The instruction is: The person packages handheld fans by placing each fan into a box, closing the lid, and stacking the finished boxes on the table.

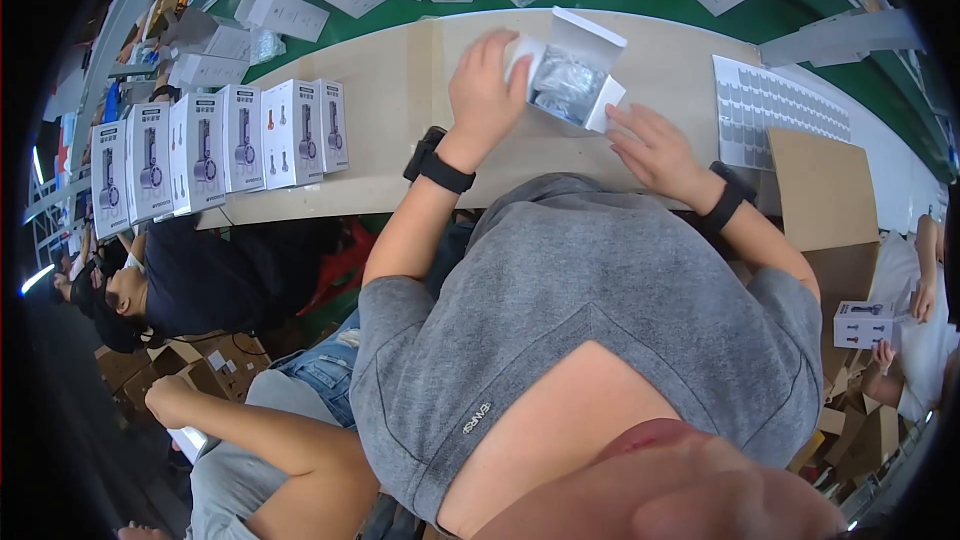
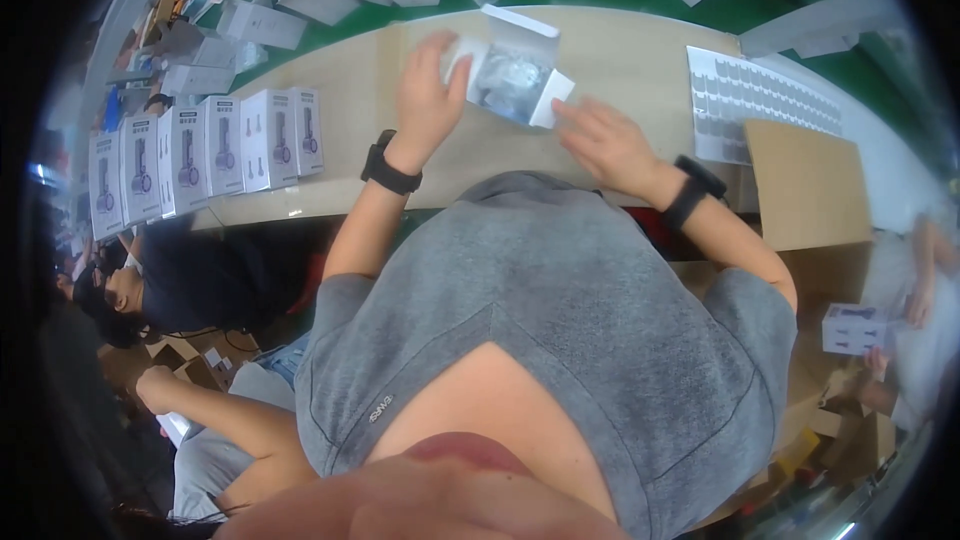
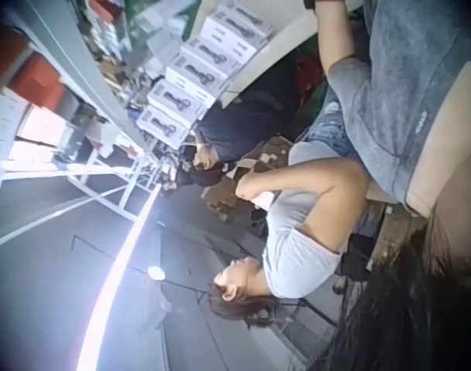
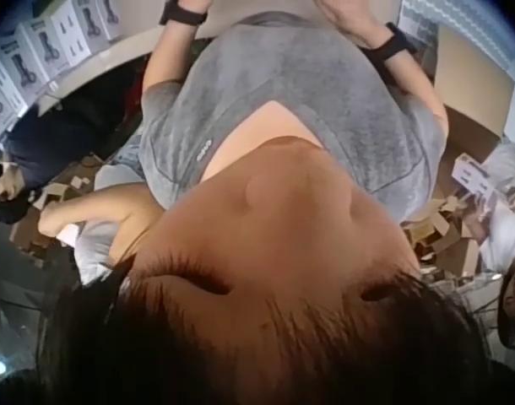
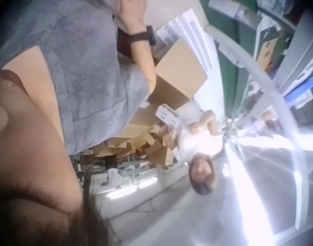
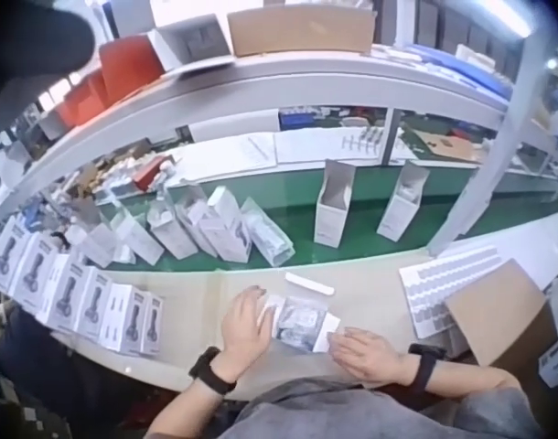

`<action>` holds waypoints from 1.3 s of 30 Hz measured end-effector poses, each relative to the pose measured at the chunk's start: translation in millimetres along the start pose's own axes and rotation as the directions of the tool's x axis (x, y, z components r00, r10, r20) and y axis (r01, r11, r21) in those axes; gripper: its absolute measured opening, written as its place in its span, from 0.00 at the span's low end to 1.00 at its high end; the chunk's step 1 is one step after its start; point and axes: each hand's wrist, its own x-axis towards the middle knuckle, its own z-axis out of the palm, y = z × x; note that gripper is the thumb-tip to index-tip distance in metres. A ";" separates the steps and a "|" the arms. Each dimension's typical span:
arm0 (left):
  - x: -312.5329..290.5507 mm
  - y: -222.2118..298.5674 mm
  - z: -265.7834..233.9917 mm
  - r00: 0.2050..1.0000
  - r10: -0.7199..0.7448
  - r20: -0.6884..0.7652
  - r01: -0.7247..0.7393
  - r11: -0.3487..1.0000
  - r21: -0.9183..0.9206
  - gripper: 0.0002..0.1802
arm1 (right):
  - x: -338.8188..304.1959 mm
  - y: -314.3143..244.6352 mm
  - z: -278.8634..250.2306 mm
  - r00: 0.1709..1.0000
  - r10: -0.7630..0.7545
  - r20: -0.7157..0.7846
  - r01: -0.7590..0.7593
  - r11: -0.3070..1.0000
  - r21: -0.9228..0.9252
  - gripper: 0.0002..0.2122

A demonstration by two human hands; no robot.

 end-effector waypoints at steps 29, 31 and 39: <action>13.0 22.0 4.1 0.647 0.696 0.311 -0.701 0.703 -0.116 0.03 | 91.4 52.5 -17.0 0.718 0.359 0.596 -0.377 0.921 -0.100 0.11; 11.8 21.4 8.8 0.658 0.699 0.282 -0.682 0.711 -0.173 0.03 | 91.7 48.4 -17.9 0.688 0.265 0.676 -0.196 0.964 -0.178 0.14; 23.4 21.6 0.6 0.713 0.677 0.184 -0.644 0.735 -0.212 0.06 | 52.8 36.0 -29.3 0.801 0.499 0.331 -0.560 0.820 0.120 0.12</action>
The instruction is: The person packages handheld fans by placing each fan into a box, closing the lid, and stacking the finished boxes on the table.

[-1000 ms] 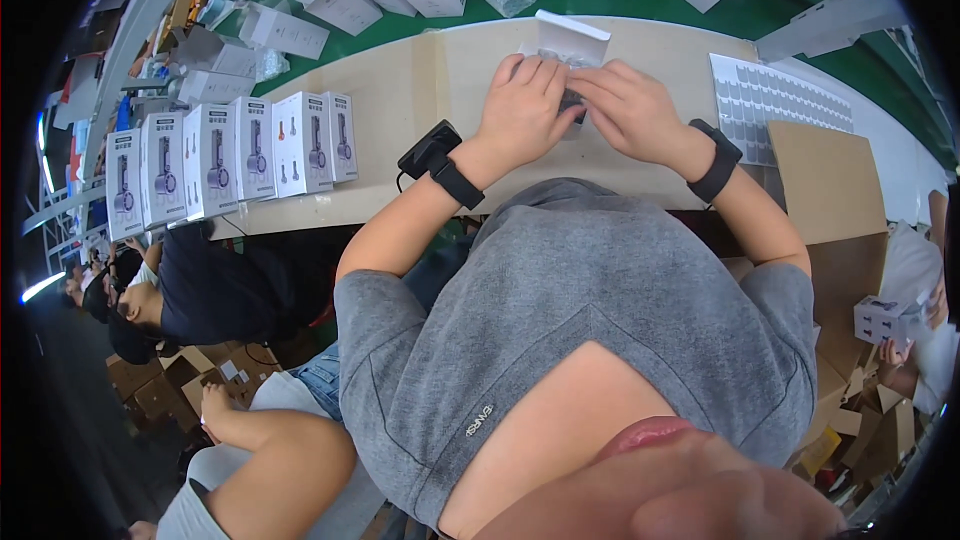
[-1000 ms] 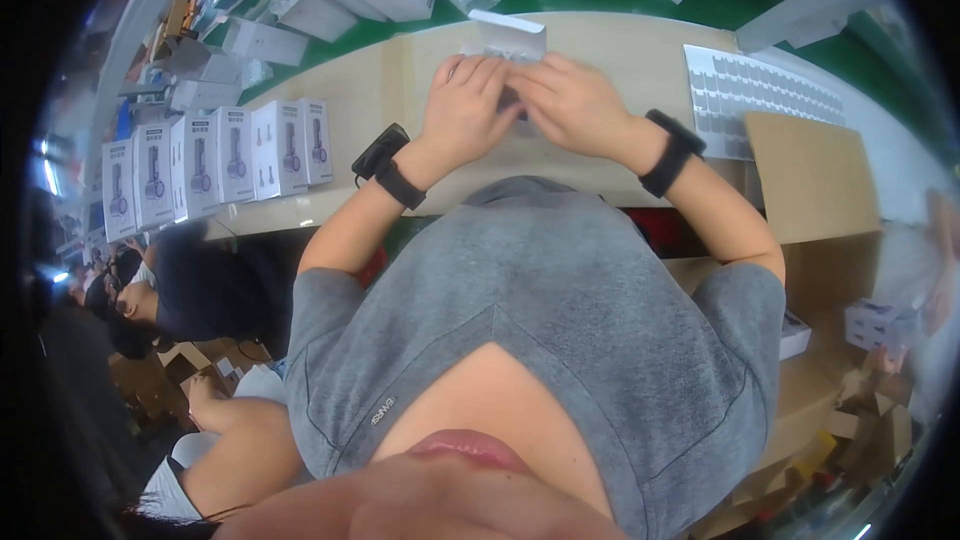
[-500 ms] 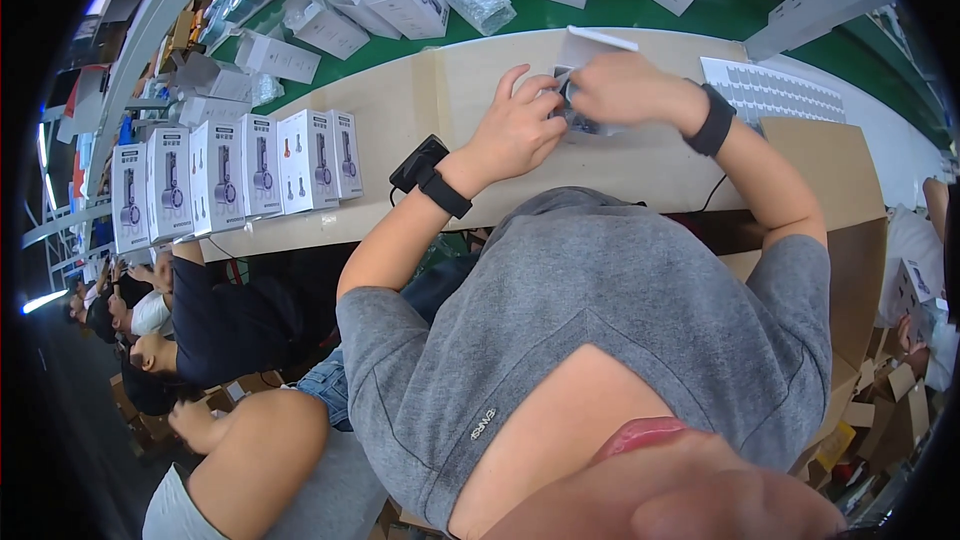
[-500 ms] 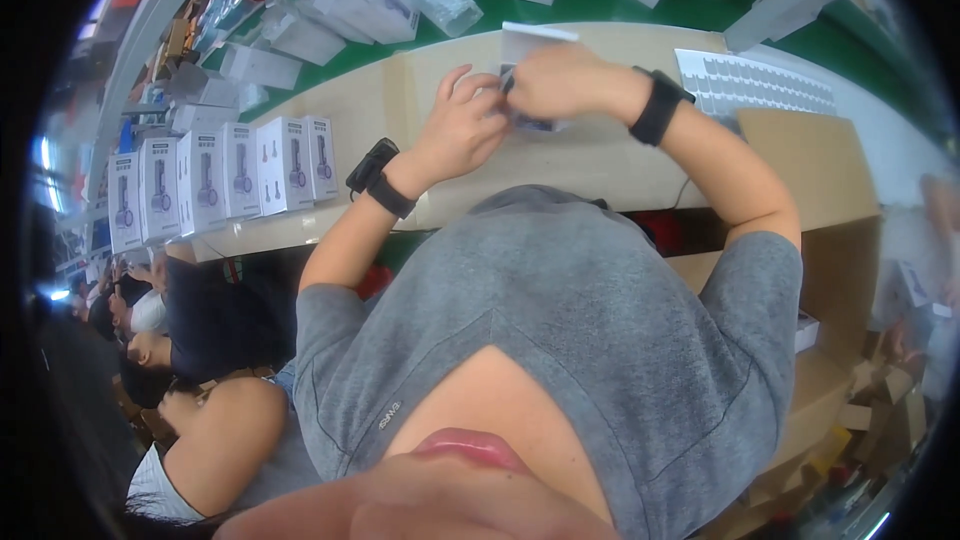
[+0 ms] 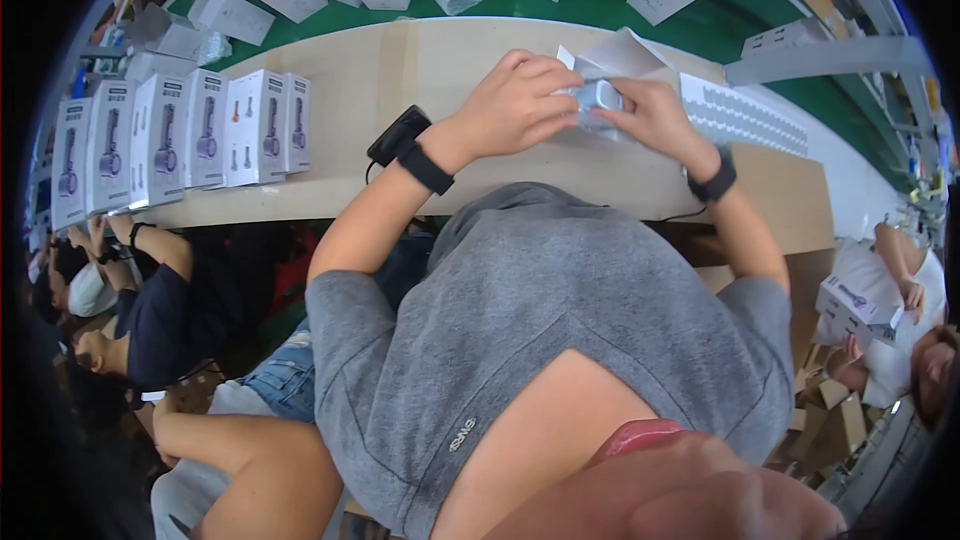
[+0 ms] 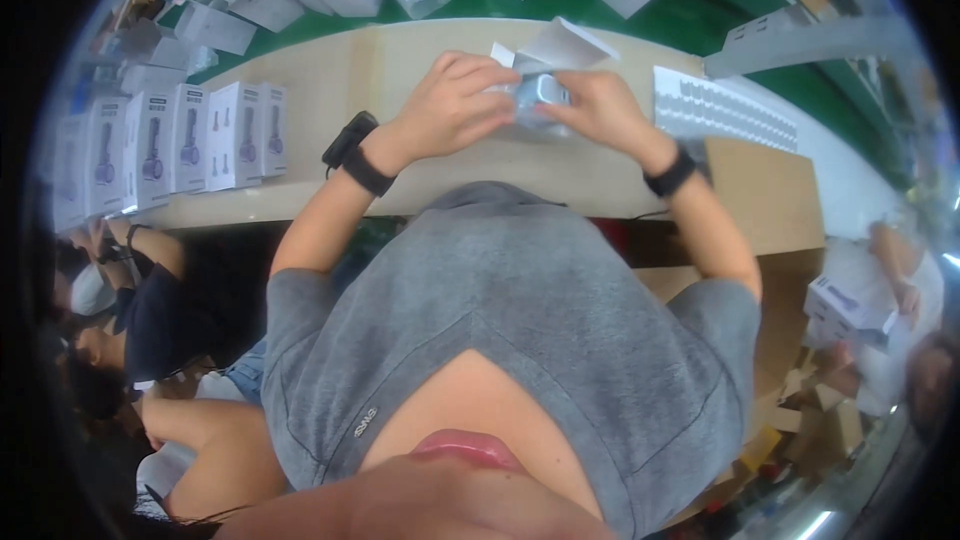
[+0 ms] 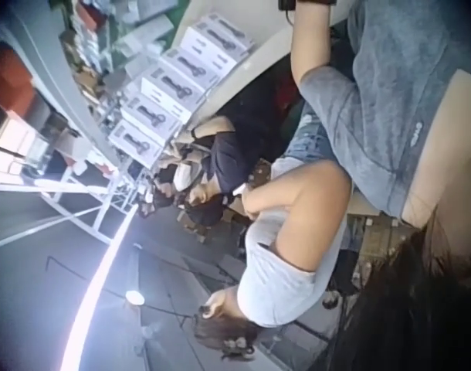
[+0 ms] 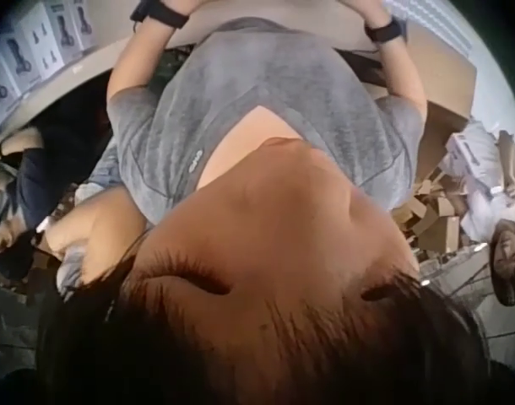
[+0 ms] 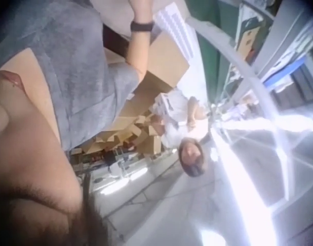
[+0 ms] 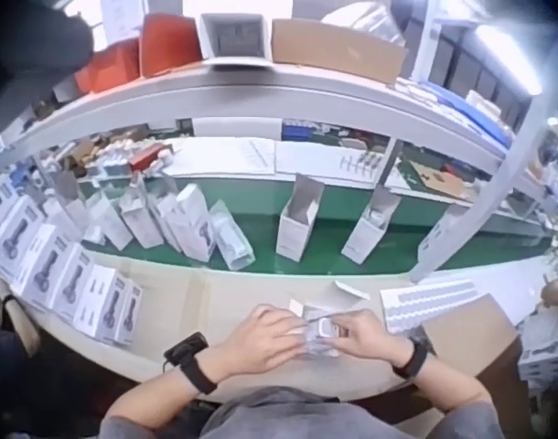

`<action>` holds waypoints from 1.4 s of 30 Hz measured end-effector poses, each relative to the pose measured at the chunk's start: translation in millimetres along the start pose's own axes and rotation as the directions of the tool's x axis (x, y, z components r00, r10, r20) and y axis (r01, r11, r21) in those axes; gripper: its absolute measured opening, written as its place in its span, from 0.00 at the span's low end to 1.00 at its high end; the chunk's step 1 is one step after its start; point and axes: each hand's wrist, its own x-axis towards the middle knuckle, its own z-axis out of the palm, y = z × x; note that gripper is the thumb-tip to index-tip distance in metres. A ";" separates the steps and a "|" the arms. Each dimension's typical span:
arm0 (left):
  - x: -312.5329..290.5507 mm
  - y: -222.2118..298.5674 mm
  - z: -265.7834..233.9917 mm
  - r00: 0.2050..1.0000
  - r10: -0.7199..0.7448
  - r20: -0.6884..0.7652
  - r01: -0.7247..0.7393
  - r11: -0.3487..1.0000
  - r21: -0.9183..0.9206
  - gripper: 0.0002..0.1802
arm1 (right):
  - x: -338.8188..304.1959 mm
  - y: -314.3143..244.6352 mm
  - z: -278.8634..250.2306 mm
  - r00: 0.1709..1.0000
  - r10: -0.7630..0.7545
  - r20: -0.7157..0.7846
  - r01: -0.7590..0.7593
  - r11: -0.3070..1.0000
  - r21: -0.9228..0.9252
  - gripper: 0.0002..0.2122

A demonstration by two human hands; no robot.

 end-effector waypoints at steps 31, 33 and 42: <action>-9.9 -8.7 -42.6 0.619 -0.386 -0.684 0.482 0.874 -0.056 0.42 | 62.1 16.3 -8.5 0.870 0.213 -0.445 0.095 0.813 0.574 0.39; -55.7 -18.7 -64.8 0.473 -0.355 -0.806 0.691 0.717 0.089 0.40 | 95.7 52.6 -0.6 0.760 0.203 -0.617 0.186 0.842 0.506 0.33; -239.8 -24.4 -108.4 -0.132 -0.267 -0.955 0.991 -0.067 -0.119 0.46 | 129.0 107.9 47.5 0.729 0.345 -0.591 -0.318 0.935 0.154 0.27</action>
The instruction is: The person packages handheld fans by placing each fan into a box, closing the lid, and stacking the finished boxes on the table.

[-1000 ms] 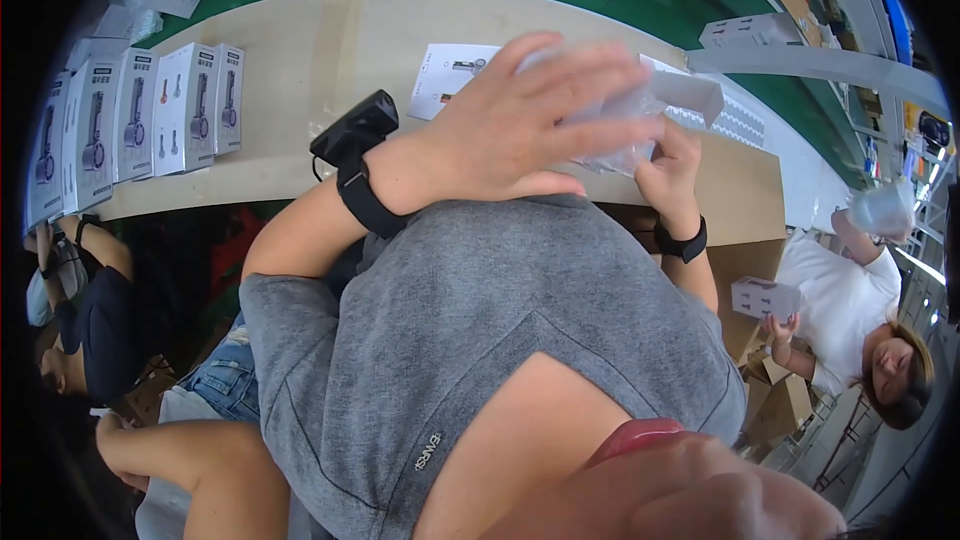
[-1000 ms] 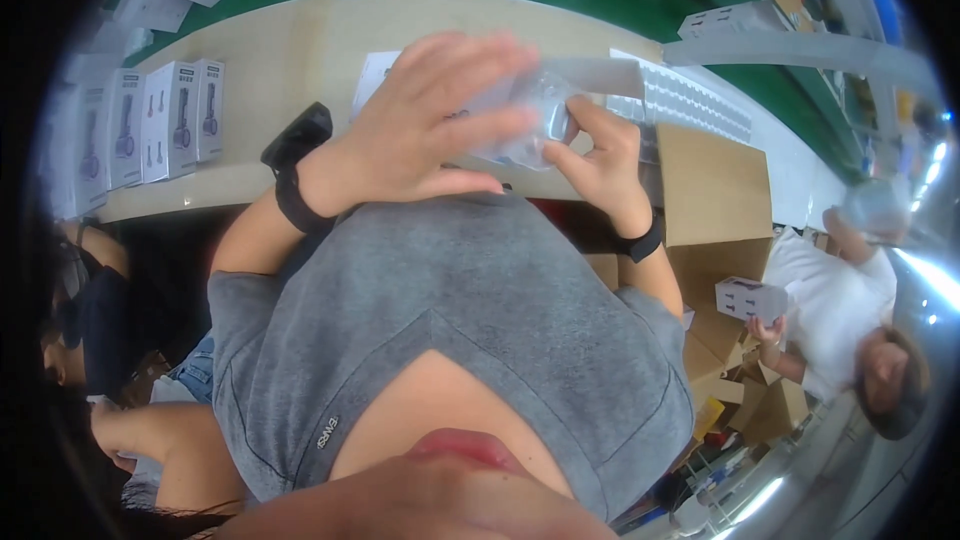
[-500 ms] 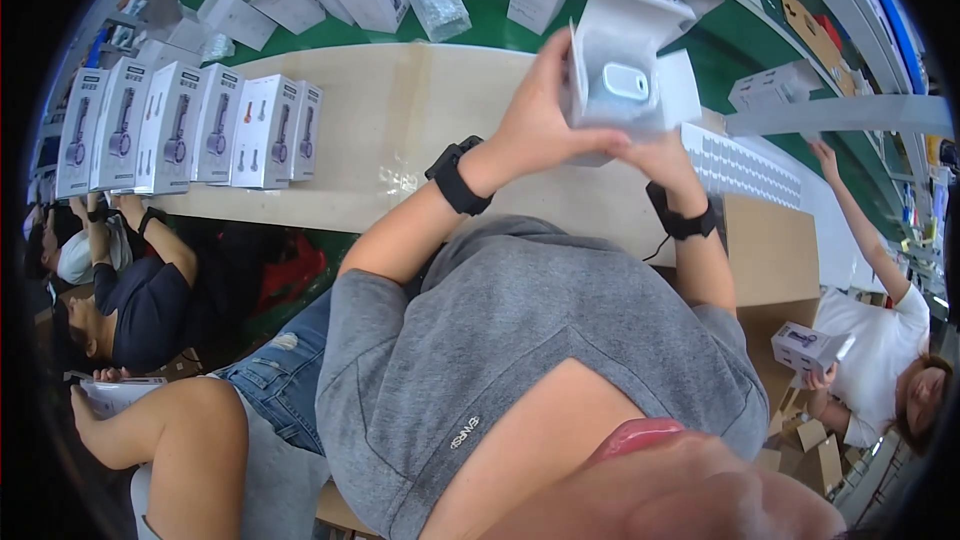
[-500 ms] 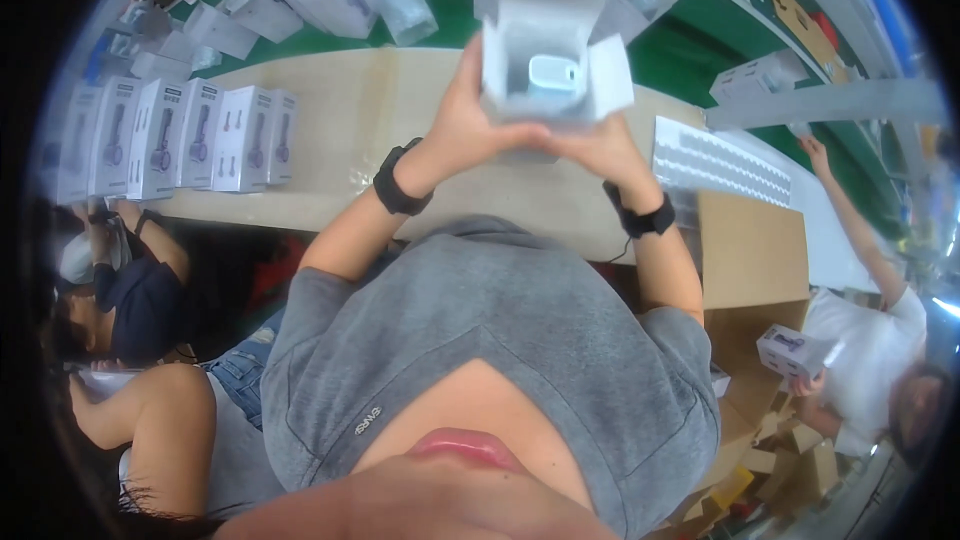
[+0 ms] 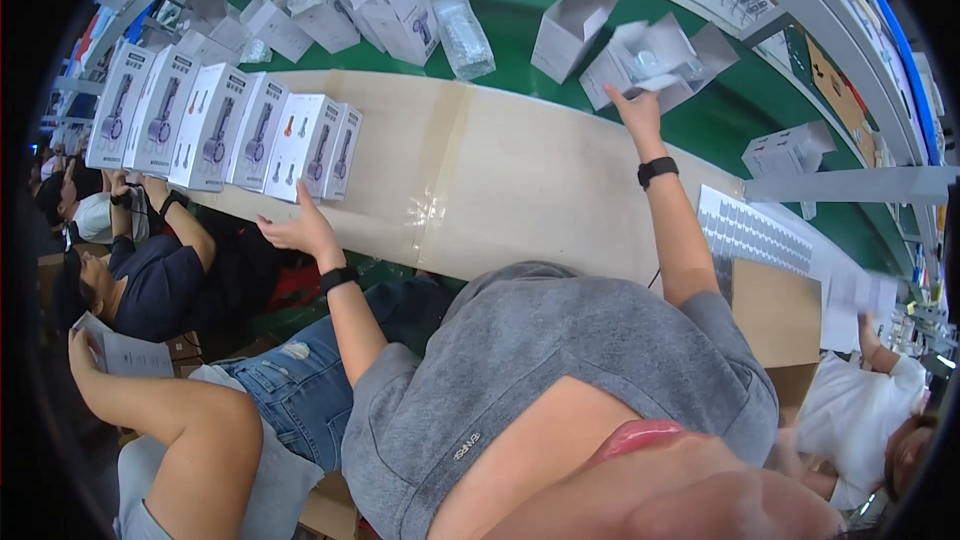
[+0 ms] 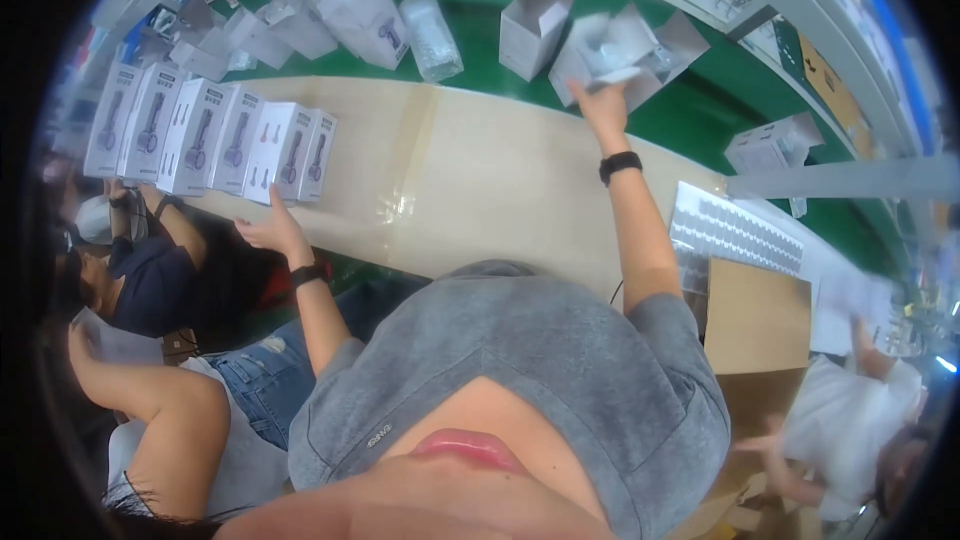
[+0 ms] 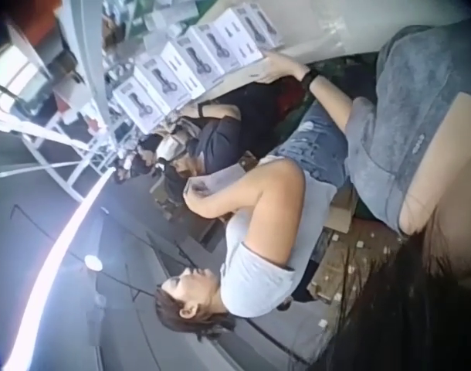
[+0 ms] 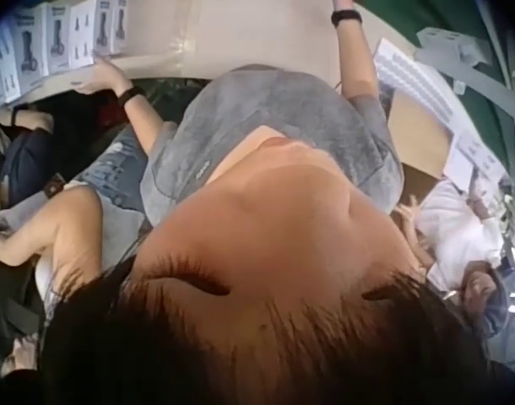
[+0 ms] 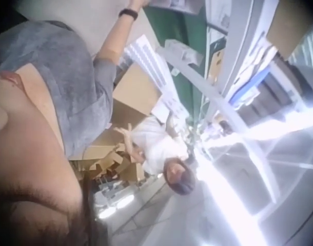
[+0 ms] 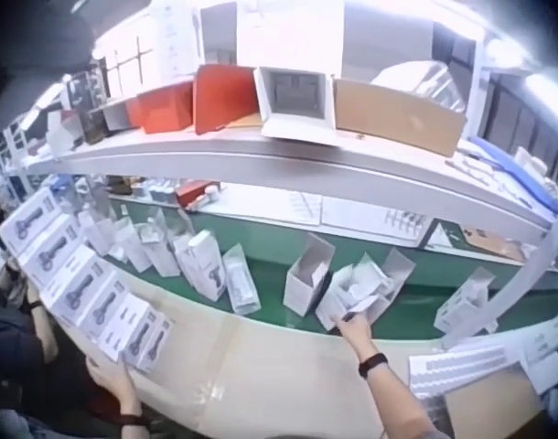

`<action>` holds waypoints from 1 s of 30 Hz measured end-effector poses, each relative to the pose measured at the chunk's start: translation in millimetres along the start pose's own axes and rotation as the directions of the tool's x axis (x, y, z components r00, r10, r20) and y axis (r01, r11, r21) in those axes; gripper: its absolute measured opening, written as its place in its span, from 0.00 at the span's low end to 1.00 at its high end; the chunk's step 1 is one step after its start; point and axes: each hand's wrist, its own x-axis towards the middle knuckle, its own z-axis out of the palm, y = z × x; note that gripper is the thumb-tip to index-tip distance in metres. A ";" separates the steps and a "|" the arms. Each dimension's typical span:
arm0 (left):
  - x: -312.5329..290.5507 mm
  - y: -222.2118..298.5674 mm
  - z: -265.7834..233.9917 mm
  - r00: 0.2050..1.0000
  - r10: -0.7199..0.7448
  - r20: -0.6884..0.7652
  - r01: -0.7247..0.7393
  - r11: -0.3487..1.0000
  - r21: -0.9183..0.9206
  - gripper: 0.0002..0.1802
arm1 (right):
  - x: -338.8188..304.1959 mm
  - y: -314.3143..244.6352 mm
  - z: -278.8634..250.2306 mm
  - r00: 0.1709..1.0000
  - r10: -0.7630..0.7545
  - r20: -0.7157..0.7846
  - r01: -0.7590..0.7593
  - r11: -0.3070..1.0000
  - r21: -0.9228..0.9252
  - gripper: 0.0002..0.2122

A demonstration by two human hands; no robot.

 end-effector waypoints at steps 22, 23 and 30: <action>-37.1 169.5 -97.6 0.166 0.948 0.272 -0.393 0.317 -0.863 0.49 | -143.1 -177.0 -93.7 0.598 -0.619 0.510 0.357 0.775 0.522 0.47; -44.5 176.8 -94.4 0.151 0.952 0.265 -0.385 0.304 -0.871 0.49 | -145.7 -177.8 -99.4 0.621 -0.555 0.553 0.215 0.799 0.562 0.48; -83.0 189.3 -57.9 0.036 0.866 0.499 0.689 0.340 -0.640 0.52 | -139.3 -132.1 -103.2 0.623 -0.518 0.587 -0.236 0.591 0.772 0.43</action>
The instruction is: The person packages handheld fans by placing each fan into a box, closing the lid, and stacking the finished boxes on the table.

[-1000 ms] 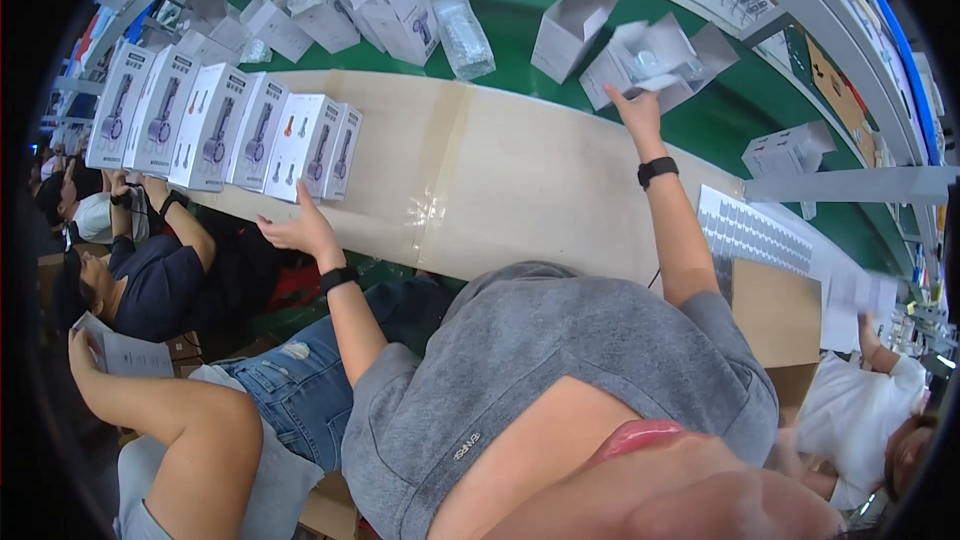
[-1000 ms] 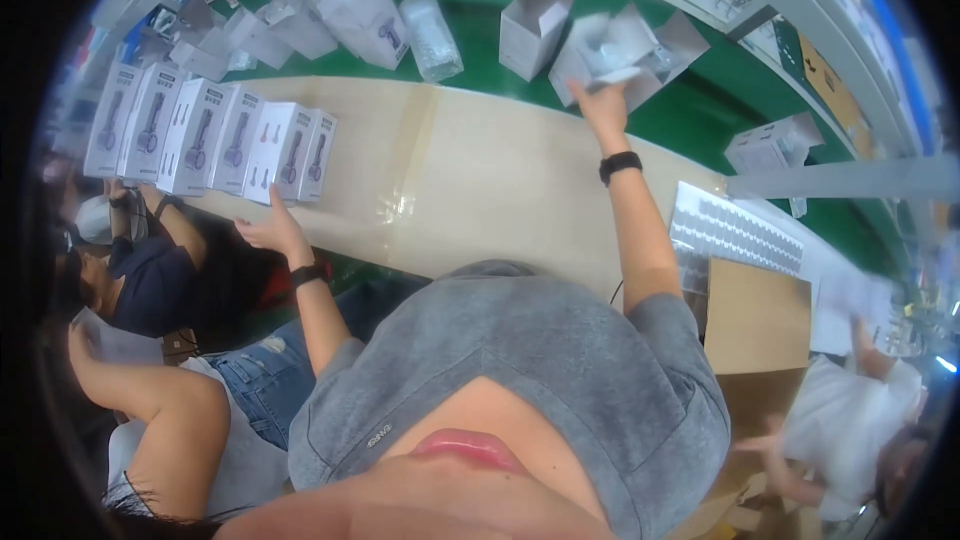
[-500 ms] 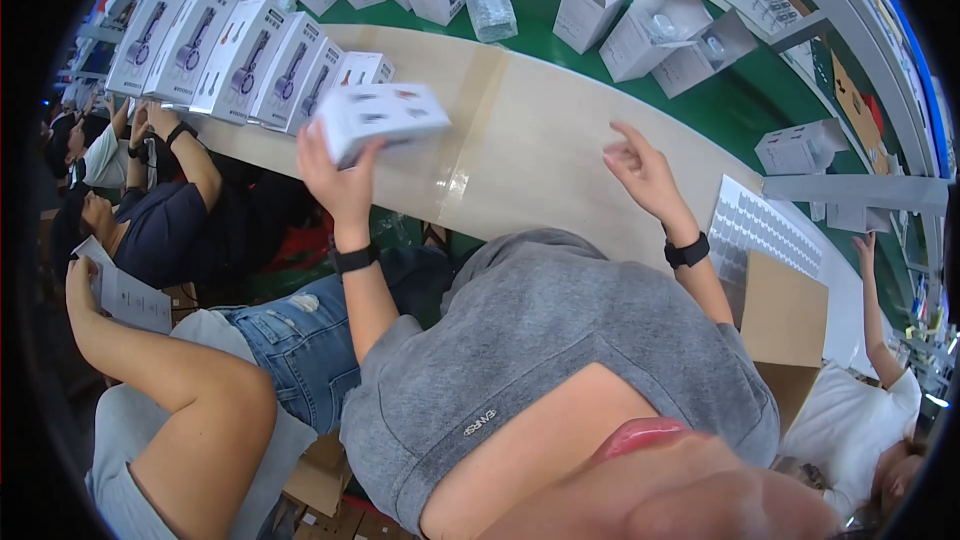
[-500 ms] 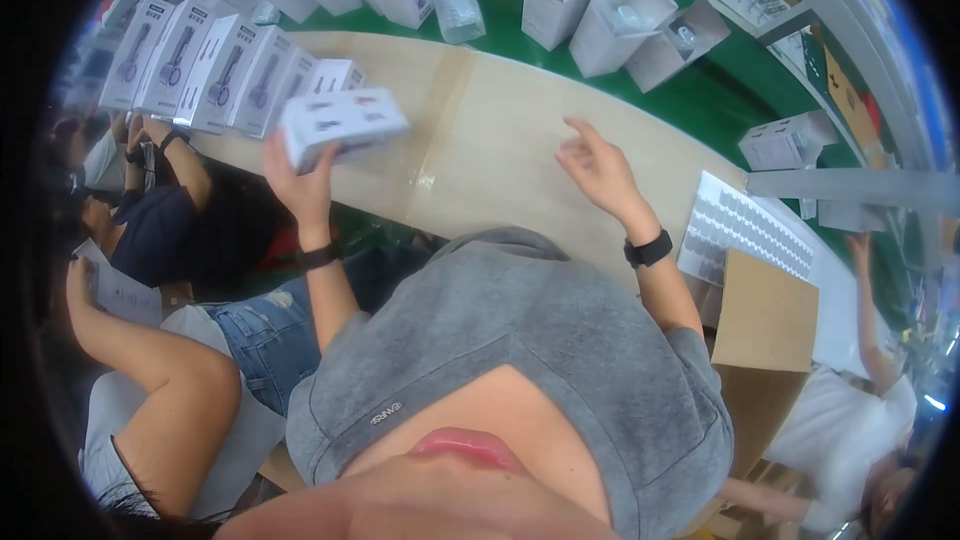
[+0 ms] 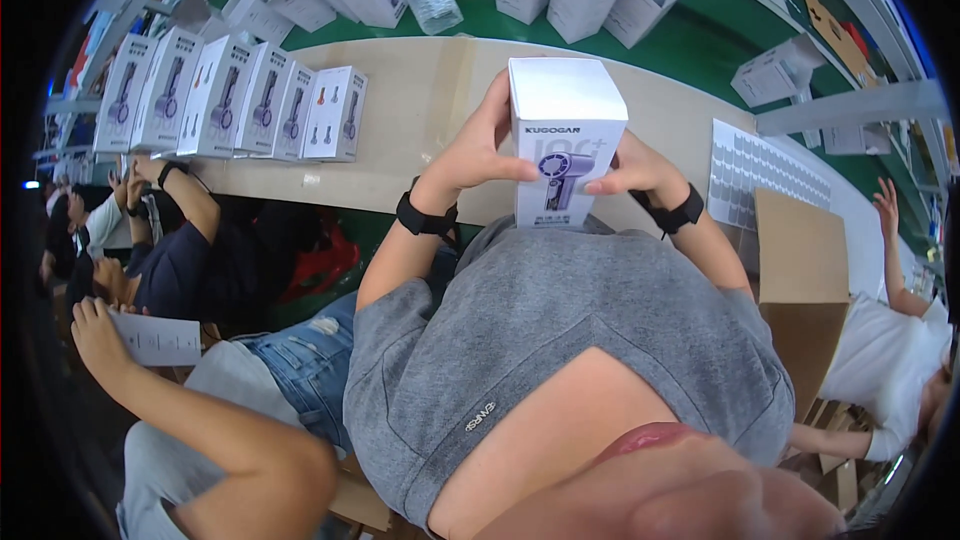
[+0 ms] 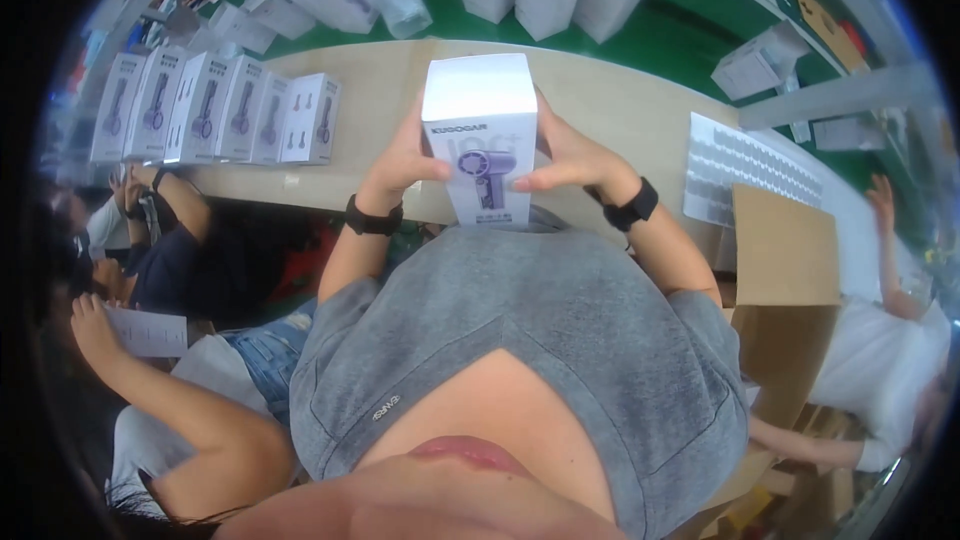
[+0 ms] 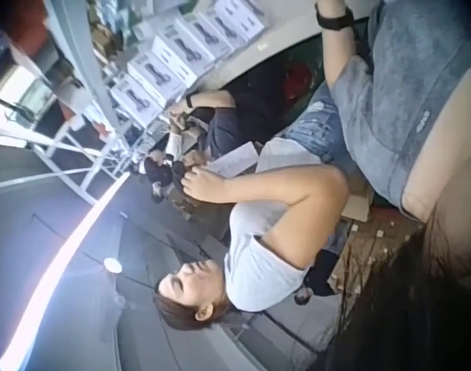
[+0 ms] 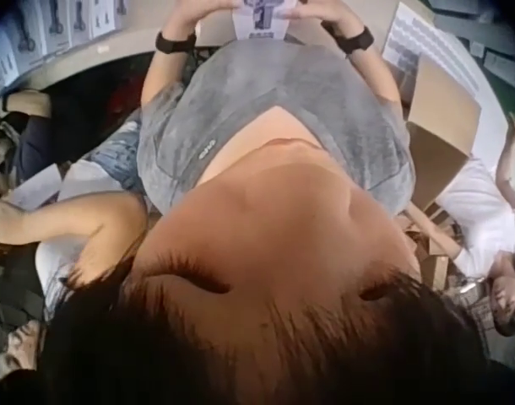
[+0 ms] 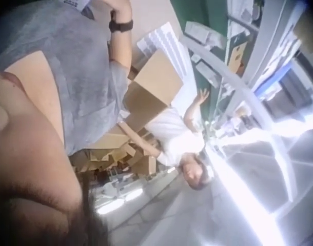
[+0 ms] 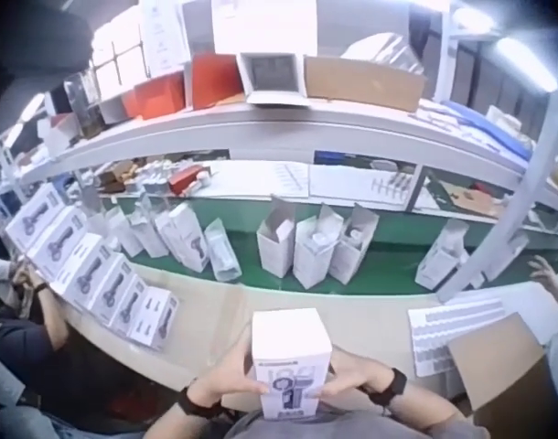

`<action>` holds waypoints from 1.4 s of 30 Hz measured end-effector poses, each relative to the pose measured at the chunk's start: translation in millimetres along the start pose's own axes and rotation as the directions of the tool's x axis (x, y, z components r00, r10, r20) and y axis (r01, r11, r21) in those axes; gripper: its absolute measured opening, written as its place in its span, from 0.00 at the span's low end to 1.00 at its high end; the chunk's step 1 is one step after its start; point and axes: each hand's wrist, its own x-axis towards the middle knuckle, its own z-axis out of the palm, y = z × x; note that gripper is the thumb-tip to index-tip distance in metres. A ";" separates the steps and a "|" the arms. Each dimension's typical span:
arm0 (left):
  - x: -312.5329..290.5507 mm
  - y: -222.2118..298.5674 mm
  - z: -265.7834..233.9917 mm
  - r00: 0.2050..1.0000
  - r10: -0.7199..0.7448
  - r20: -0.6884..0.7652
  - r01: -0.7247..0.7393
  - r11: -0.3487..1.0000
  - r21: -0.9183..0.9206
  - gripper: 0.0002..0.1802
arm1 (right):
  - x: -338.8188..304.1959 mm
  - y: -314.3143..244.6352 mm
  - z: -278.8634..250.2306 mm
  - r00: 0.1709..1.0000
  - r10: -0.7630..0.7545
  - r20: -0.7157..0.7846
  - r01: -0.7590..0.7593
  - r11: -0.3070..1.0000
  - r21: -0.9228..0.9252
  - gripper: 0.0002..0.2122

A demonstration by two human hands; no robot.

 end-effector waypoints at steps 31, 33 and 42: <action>12.9 -77.6 67.3 0.973 0.105 0.205 -0.230 0.449 0.864 0.52 | -35.8 30.2 -56.6 0.930 0.274 -0.245 -0.353 0.852 -0.386 0.20; 7.7 -88.2 63.9 0.988 0.091 0.122 -0.152 0.554 0.819 0.54 | -31.2 22.8 -52.5 0.944 0.182 -0.276 -0.295 0.841 -0.454 0.19; 10.7 -96.2 77.4 0.984 0.097 0.151 -0.180 0.501 0.847 0.58 | -36.7 14.1 -43.4 0.981 0.092 -0.172 -0.193 0.576 -0.794 0.16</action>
